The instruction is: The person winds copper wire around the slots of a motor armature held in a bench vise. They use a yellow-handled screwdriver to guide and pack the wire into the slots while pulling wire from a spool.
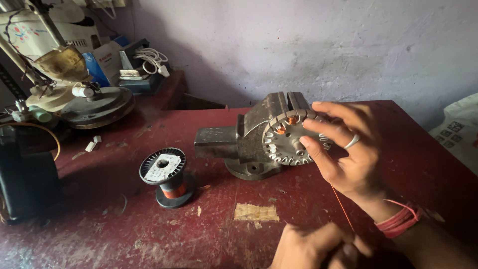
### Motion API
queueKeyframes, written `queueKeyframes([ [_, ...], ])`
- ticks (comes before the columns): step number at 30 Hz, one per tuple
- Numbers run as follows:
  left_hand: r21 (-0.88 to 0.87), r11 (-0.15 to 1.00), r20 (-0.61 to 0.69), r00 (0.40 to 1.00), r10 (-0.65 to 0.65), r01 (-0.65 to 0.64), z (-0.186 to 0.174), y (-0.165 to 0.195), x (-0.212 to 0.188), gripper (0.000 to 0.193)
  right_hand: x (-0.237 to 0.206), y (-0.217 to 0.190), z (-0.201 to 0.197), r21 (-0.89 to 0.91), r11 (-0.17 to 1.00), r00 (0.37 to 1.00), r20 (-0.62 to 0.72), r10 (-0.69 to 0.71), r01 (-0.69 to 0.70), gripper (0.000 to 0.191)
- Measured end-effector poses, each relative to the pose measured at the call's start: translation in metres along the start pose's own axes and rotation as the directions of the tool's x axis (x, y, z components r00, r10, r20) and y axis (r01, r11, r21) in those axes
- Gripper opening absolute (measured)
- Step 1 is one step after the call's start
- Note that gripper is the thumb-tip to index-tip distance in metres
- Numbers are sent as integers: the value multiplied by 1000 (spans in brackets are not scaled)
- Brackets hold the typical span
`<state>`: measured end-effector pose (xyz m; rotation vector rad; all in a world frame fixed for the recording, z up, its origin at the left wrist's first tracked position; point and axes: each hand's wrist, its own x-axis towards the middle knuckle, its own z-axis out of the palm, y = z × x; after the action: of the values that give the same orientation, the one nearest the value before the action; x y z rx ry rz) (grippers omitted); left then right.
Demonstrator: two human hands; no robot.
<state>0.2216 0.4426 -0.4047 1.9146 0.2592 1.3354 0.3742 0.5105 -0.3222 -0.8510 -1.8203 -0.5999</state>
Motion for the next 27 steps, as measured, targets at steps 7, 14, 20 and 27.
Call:
queueKeyframes([
  [7,-39,998,43,998,42,-40,4,-37,17,9,-20,38,20,62,998,999,-34,-8,10,13],
  [14,340,911,-157,940,301,-235,-32,-80,65,15,-37,71,34,108,993,999,3,45,-45,7],
  [20,602,759,-76,928,364,-248,-47,-119,93,16,-40,91,46,122,991,999,9,47,-48,7],
  [27,673,693,-20,930,367,-259,-50,-158,97,18,-54,116,69,140,985,993,-56,106,-98,5],
])
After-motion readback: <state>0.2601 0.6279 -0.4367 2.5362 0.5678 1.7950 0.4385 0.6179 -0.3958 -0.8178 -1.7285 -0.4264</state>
